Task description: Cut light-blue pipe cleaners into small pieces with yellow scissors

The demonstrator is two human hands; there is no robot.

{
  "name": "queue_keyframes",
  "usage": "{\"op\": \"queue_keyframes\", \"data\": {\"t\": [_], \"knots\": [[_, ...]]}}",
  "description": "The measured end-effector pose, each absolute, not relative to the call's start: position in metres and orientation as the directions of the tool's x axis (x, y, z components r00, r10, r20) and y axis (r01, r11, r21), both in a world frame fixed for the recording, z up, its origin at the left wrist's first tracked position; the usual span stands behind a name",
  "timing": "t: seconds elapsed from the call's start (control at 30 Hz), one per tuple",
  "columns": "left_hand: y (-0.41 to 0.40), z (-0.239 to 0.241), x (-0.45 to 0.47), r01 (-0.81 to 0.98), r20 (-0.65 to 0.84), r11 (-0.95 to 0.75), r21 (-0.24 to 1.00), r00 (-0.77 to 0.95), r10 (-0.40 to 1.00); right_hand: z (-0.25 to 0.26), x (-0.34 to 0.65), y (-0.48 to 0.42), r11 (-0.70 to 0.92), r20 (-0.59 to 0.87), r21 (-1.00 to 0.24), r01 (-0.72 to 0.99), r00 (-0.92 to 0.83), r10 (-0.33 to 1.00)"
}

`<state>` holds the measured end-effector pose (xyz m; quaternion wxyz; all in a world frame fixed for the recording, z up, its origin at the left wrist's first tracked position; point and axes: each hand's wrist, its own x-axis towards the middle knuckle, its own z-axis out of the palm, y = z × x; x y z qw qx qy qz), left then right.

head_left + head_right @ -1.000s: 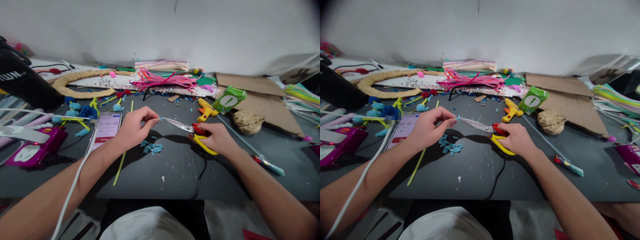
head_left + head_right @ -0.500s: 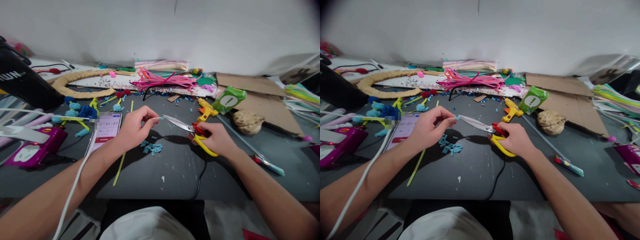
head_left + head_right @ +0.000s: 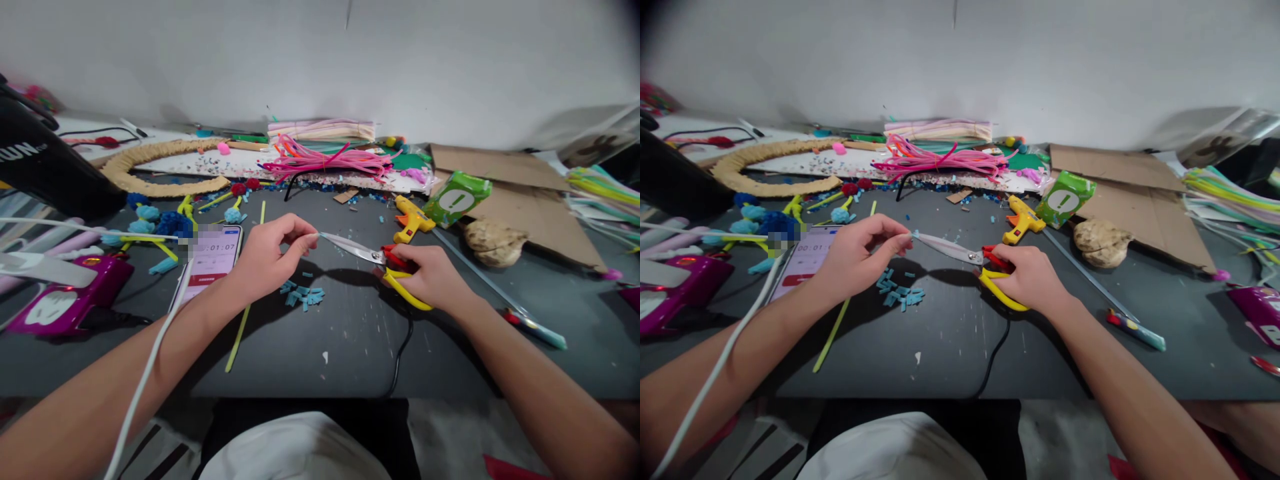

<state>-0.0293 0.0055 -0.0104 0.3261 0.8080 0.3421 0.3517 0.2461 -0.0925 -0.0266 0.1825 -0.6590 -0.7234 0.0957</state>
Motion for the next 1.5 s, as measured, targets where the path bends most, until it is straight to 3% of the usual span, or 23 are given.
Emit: {"op": "queue_keyframes", "data": {"t": [1.5], "knots": [[0.0062,-0.0095,-0.0298,0.342,0.332,-0.564,0.752,0.543,0.771,-0.0297,0.2498,-0.0916,0.119,0.151,-0.343,0.932,-0.070,0.986]]}}
